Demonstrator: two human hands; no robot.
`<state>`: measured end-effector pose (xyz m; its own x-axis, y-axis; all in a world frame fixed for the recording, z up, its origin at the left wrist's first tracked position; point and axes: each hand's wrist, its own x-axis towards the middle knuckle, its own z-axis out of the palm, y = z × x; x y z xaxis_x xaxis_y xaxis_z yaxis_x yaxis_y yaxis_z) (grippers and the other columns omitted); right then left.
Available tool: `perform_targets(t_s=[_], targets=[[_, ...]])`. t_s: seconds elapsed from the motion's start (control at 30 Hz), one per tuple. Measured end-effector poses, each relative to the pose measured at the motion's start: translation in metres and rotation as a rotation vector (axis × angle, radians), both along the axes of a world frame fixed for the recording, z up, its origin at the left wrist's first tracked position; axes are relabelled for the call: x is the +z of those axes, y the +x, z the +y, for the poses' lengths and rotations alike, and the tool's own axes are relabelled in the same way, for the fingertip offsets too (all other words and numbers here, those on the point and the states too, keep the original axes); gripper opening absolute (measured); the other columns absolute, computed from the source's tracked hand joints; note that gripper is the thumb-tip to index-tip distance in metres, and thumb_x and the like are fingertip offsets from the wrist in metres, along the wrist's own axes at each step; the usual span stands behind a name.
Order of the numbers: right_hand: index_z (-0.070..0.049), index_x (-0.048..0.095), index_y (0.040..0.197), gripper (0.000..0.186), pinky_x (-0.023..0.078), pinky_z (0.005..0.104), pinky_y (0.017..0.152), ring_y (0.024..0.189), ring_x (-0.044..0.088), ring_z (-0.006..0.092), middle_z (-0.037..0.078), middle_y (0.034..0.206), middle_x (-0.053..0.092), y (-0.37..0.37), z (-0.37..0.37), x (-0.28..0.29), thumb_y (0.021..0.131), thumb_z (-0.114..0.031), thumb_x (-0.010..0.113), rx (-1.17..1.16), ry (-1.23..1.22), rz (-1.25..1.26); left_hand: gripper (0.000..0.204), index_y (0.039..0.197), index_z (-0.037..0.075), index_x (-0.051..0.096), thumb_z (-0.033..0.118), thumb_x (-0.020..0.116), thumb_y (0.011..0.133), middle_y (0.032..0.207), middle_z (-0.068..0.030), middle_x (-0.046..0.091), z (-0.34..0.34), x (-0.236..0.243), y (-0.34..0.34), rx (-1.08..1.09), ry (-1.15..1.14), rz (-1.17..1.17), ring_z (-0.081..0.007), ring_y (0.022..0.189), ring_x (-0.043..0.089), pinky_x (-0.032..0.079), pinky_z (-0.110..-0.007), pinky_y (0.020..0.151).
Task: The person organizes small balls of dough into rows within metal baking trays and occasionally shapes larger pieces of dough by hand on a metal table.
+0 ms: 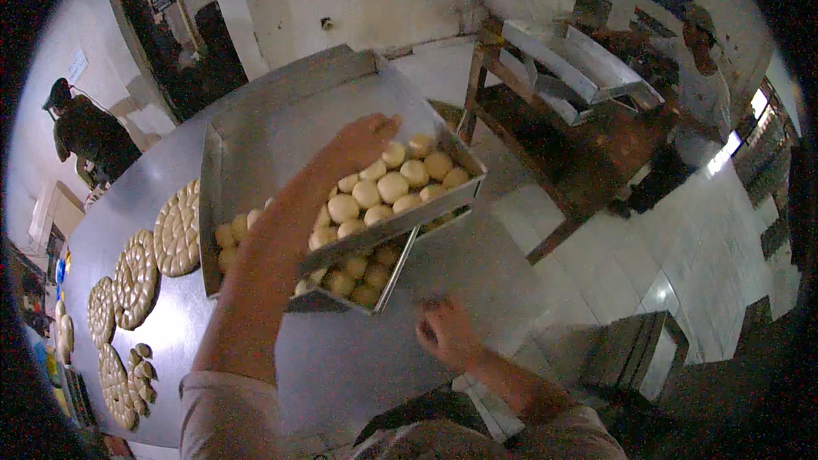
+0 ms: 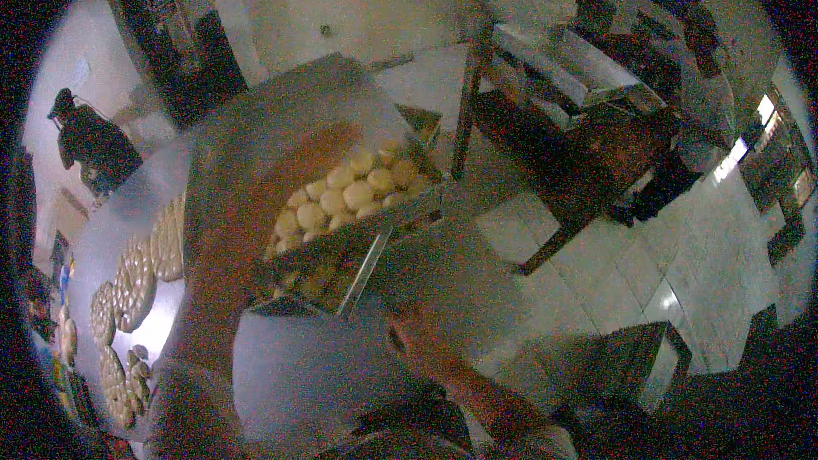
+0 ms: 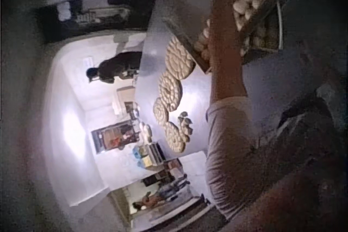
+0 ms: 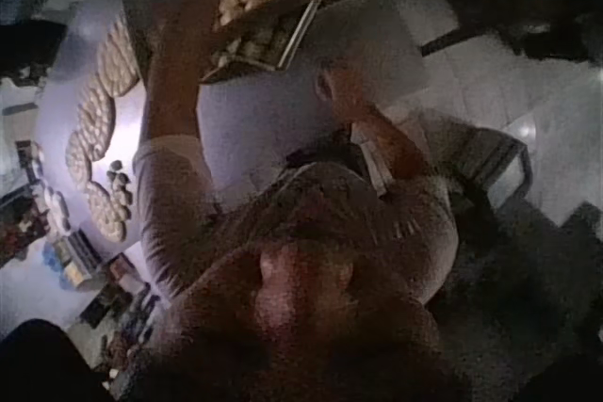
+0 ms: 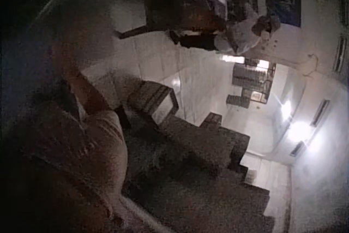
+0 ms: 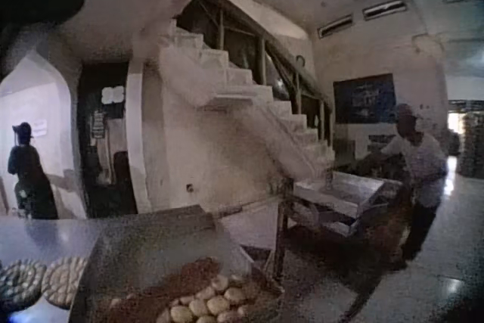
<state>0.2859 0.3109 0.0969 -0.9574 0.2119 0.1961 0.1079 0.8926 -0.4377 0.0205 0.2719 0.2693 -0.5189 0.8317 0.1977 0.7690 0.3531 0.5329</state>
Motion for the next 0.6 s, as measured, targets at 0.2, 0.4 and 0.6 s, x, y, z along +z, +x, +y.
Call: perform_targets(t_s=[0.2,0.4,0.6], targets=[[-0.006,0.057,0.088,0.023,0.032,0.0461,0.09,0.09,0.049,0.0334,0.016,0.093,0.054,-0.005,0.087,-0.004,0.069,-0.019,0.06,-0.072,0.243,0.165,0.063,0.132,0.009,0.033,0.055,0.022,0.09,0.133,-0.0188,0.037,0.092,-0.045,-0.004,0.068,-0.197,-0.209,-0.0369,0.123,0.033,0.024,-0.044,0.103],[-0.004,0.056,0.094,0.03,0.032,0.046,0.094,0.103,0.044,0.0354,0.017,0.099,0.053,0.026,0.052,-0.023,0.068,-0.018,0.061,0.236,-0.052,0.177,0.062,0.135,0.012,0.028,0.052,0.034,0.088,0.14,-0.0178,0.024,0.082,-0.064,-0.024,-0.162,-0.337,0.146,-0.0418,0.125,0.026,0.025,-0.051,0.101],[-0.003,0.056,0.096,0.029,0.033,0.0461,0.094,0.103,0.046,0.0354,0.017,0.107,0.052,-0.014,0.064,-0.007,0.073,-0.02,0.06,0.017,0.189,0.025,0.043,0.124,0.009,0.042,0.029,0.05,0.087,0.132,-0.0192,0.03,0.021,0.011,0.041,0.113,0.342,0.47,-0.042,0.115,0.037,0.033,-0.047,0.096]])
